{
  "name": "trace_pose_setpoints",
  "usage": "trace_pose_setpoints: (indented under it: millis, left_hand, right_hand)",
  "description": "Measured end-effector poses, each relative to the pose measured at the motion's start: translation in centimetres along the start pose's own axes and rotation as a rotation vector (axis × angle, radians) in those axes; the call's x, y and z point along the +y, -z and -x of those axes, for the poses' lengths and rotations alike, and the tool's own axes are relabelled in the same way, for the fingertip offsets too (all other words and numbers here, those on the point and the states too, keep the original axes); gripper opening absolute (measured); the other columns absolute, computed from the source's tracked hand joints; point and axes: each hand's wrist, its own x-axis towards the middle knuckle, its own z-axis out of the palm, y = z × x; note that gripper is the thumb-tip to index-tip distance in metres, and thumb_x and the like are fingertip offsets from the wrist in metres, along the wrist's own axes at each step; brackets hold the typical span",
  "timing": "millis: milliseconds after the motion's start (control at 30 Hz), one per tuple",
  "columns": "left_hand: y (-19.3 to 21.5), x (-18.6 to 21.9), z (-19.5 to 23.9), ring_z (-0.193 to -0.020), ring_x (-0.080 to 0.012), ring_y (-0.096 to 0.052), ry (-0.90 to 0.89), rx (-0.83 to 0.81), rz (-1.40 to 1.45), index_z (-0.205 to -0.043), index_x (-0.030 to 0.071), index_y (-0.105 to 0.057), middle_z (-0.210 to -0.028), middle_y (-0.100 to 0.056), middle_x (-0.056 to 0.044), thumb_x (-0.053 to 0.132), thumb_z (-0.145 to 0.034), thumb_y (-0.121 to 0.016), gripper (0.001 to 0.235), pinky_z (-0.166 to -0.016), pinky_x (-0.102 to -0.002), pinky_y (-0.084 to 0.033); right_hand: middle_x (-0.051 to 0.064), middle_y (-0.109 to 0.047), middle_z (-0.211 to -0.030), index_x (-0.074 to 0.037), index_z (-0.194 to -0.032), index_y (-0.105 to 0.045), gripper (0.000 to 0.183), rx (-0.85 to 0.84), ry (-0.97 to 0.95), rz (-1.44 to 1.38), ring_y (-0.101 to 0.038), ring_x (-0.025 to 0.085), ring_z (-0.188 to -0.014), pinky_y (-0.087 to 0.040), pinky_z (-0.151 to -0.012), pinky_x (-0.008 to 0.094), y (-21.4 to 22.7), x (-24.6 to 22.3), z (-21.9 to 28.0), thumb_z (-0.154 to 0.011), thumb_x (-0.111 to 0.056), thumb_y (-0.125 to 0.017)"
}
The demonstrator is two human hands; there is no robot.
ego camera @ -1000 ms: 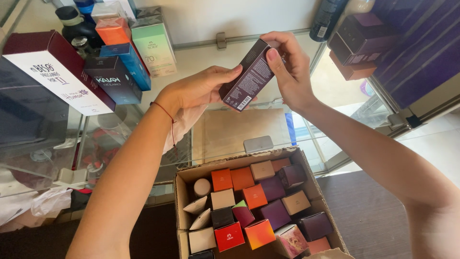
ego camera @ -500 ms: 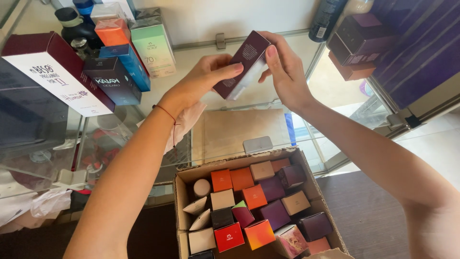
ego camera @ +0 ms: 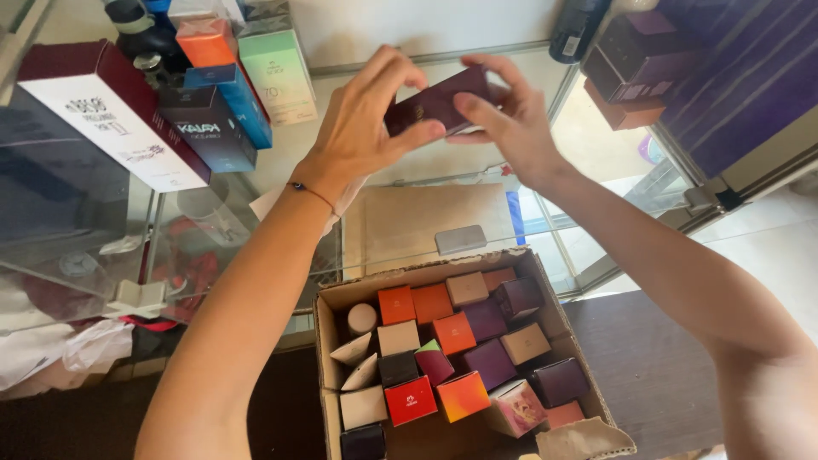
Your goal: Packing small cosmetic boxes from a glass shelf into a cardboard box
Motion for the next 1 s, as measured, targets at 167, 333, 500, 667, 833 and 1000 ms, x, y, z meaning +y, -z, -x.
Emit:
trace_pose_setpoints:
  millis: [167,333,500,667,833,1000]
  left_hand:
    - [0.7,-1.9,0.7,-0.088,-0.0244,-0.06,-0.106,0.173,0.081,-0.108,0.006,-0.054,-0.1,-0.053,-0.012,0.058,-0.112,-0.021,0.062,-0.06,-0.035,-0.054]
    - [-1.8,-8.0,2.7,-0.071,-0.0414,-0.056,0.025,0.218,-0.181,-0.115,0.009,-0.056,-0.093,-0.06,-0.018,0.041,-0.114,-0.024,0.045,-0.054,-0.049,-0.035]
    - [-1.8,-8.2,3.0,-0.071,-0.0262,-0.054,-0.07,0.193,-0.119,-0.101,0.011,-0.061,-0.088,-0.061,-0.006,0.038,-0.117,-0.024,0.049,-0.061,-0.044,-0.035]
    - [-1.3,-7.3,3.2,-0.063,-0.0212,-0.051,0.043,0.171,-0.113,-0.088,0.012,-0.058,-0.071,-0.05,-0.003,0.032,-0.117,-0.03,0.044,-0.058,-0.041,-0.036]
    - [-1.8,-8.3,3.0,-0.059,-0.0278,-0.054,0.147,0.125,-0.173,-0.078,0.016,-0.062,-0.063,-0.053,-0.002,0.041,-0.116,-0.026,0.058,-0.056,-0.046,-0.037]
    - [-1.2,-7.4,2.7,-0.056,-0.0279,-0.057,0.252,0.095,-0.165,-0.066,0.016,-0.062,-0.055,-0.053,-0.002,0.056,-0.113,-0.015,0.077,-0.057,-0.044,-0.039]
  right_hand:
    - [0.002,-0.043,-0.152,-0.013,-0.149,-0.046,0.053,0.03,0.369,0.173,-0.058,0.014,-0.097,-0.057,-0.087,0.025,2.1,-1.5,3.5,-0.105,-0.004,-0.074]
    - [0.01,-0.046,-0.15,-0.006,-0.149,-0.041,0.059,-0.182,0.418,0.169,-0.066,0.044,-0.136,-0.066,-0.11,0.048,3.4,-3.9,12.1,-0.097,-0.007,-0.07]
    - [0.001,-0.077,-0.119,-0.022,-0.147,-0.047,0.053,-0.633,0.369,0.187,-0.073,0.0,-0.067,-0.063,-0.059,0.012,0.8,-5.0,17.6,-0.1,-0.021,-0.071]
    - [0.02,-0.061,-0.128,0.001,-0.135,-0.052,0.044,-0.955,0.171,0.316,-0.066,0.036,-0.115,-0.057,-0.095,0.044,-3.0,-4.1,21.7,-0.098,-0.016,-0.069]
    - [0.017,-0.059,-0.127,0.0,-0.139,-0.05,0.047,-1.046,0.156,0.347,-0.066,0.037,-0.099,-0.054,-0.08,0.045,-5.7,-4.5,21.8,-0.1,-0.022,-0.063]
    - [0.017,-0.06,-0.111,-0.005,-0.145,-0.047,0.053,-1.126,0.191,0.363,-0.06,0.036,-0.08,-0.05,-0.065,0.044,-7.9,-3.2,22.2,-0.101,-0.03,-0.06]
